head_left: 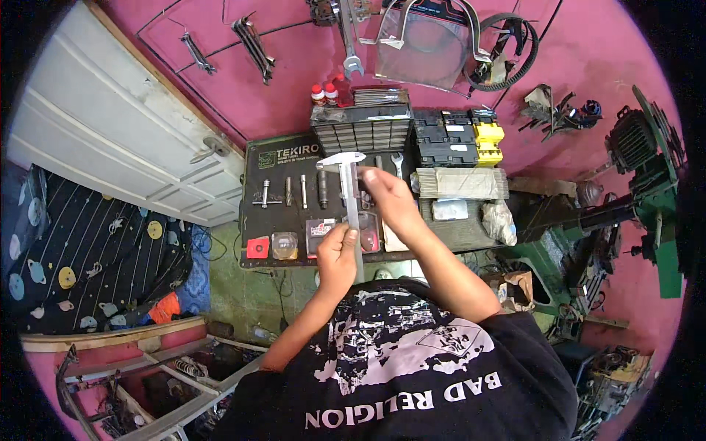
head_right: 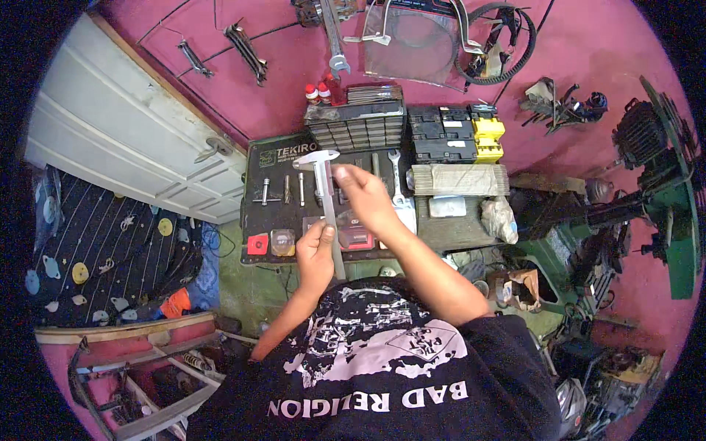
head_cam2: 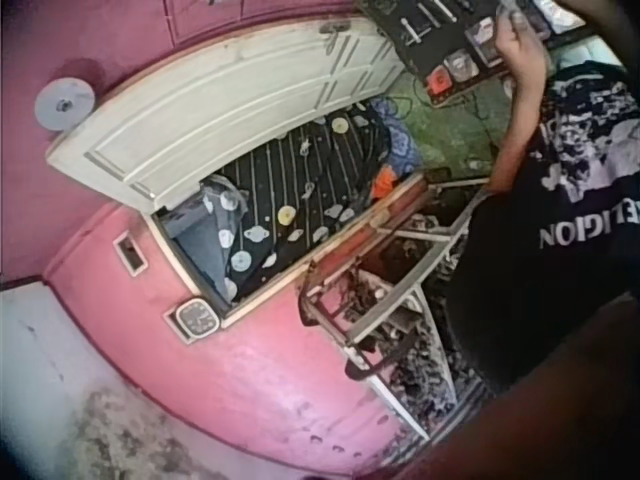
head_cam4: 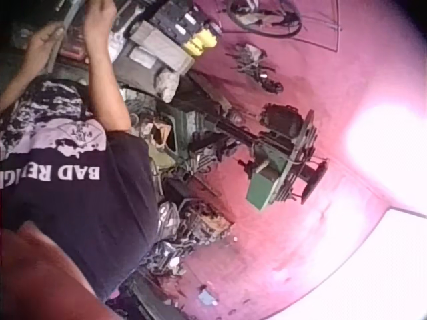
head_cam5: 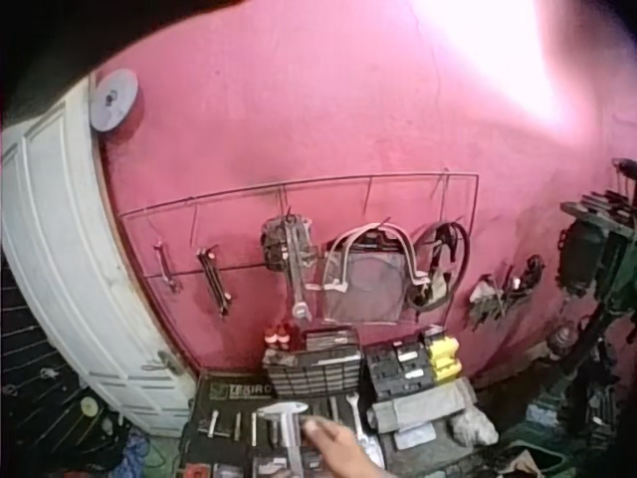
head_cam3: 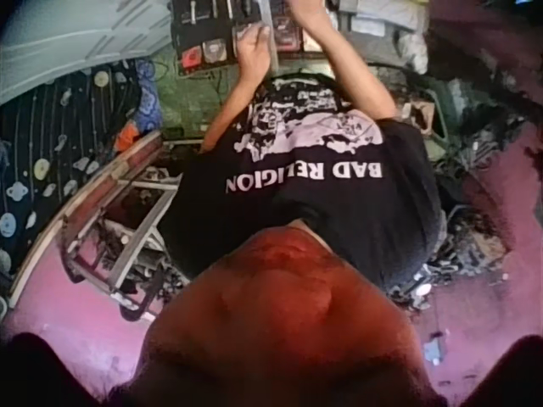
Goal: The person organizes various tools on a workbench, including a wrench, a screwdriver, and a caliper. They wipe the tools with a cloth and place them into a tool case. The person also handles a metal rod and a small plastic bag.
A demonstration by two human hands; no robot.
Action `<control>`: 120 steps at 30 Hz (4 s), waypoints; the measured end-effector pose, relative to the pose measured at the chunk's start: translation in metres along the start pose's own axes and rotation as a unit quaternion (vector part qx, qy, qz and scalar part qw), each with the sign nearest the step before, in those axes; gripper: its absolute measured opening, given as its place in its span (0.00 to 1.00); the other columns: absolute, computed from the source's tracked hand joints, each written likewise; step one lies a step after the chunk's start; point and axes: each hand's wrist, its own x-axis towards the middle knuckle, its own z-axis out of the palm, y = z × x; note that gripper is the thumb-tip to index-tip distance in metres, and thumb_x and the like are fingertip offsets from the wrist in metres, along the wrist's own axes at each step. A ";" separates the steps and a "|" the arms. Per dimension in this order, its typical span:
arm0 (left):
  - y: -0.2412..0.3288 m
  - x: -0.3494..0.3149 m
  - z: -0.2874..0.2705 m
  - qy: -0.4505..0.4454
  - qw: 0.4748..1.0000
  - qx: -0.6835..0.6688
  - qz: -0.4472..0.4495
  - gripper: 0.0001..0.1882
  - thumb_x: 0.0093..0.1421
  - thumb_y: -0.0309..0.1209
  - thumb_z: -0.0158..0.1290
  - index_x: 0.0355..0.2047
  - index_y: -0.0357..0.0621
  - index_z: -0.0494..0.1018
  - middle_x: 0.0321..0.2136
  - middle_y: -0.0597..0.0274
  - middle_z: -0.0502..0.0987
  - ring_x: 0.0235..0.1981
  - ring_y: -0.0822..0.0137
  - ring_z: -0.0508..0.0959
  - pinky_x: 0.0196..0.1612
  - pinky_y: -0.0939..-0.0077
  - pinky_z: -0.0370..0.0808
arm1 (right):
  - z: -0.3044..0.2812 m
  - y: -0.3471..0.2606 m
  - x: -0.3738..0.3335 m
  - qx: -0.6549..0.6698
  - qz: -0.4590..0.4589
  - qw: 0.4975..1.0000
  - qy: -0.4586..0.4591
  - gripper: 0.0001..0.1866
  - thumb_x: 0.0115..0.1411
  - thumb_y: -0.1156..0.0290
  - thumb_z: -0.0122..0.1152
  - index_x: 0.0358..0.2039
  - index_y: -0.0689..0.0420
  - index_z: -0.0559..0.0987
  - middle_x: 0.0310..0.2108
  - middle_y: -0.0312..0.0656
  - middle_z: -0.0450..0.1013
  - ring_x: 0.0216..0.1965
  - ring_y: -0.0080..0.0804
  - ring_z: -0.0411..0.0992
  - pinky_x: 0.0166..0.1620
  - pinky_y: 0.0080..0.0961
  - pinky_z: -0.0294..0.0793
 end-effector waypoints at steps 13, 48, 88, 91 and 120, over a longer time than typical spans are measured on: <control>0.014 -0.014 0.008 -0.049 0.999 -0.010 -0.007 0.14 0.72 0.33 0.48 0.37 0.34 0.77 0.22 0.61 0.76 0.26 0.69 0.75 0.35 0.73 0.70 | -0.017 -0.010 -0.015 -0.280 -0.168 0.944 0.040 0.08 0.67 0.63 0.57 0.38 0.53 0.78 0.30 0.38 0.74 0.37 0.39 0.69 0.47 0.36 0.58; -0.003 -0.006 -0.002 -0.013 0.999 0.029 0.043 0.09 0.70 0.26 0.49 0.43 0.32 0.76 0.33 0.67 0.77 0.36 0.76 0.73 0.43 0.77 0.70 | 0.019 0.005 -0.031 -0.053 0.009 0.998 0.032 0.17 0.69 0.59 0.60 0.33 0.61 0.82 0.16 0.28 0.66 0.20 0.14 0.61 0.22 0.22 0.61; 0.008 0.006 0.004 -0.217 0.662 -0.682 -0.222 0.06 0.68 0.35 0.48 0.33 0.56 0.73 0.14 0.80 0.65 0.34 0.73 0.70 0.58 0.49 0.62 | -0.009 -0.025 -0.007 -0.409 -0.368 0.830 0.094 0.19 0.48 0.77 0.66 0.40 0.41 0.87 0.42 0.28 0.83 0.57 0.39 0.72 0.61 0.45 0.56; 0.013 0.004 0.005 -0.258 0.622 -0.700 -0.238 0.06 0.67 0.37 0.50 0.31 0.60 0.73 0.11 0.84 0.63 0.34 0.75 0.70 0.60 0.49 0.59 | -0.005 -0.009 -0.020 -0.376 -0.354 0.856 -0.018 0.18 0.49 0.75 0.66 0.38 0.37 0.88 0.41 0.26 0.84 0.61 0.36 0.70 0.65 0.49 0.50; -0.047 0.037 -0.034 -0.126 0.791 -0.574 -0.171 0.05 0.66 0.37 0.55 0.39 0.54 0.76 0.29 0.74 0.77 0.42 0.67 0.72 0.54 0.50 0.66 | -0.112 0.176 -0.036 -0.606 -0.085 0.791 -0.016 0.08 0.50 0.66 0.69 0.33 0.41 0.88 0.36 0.27 0.82 0.50 0.35 0.72 0.57 0.50 0.59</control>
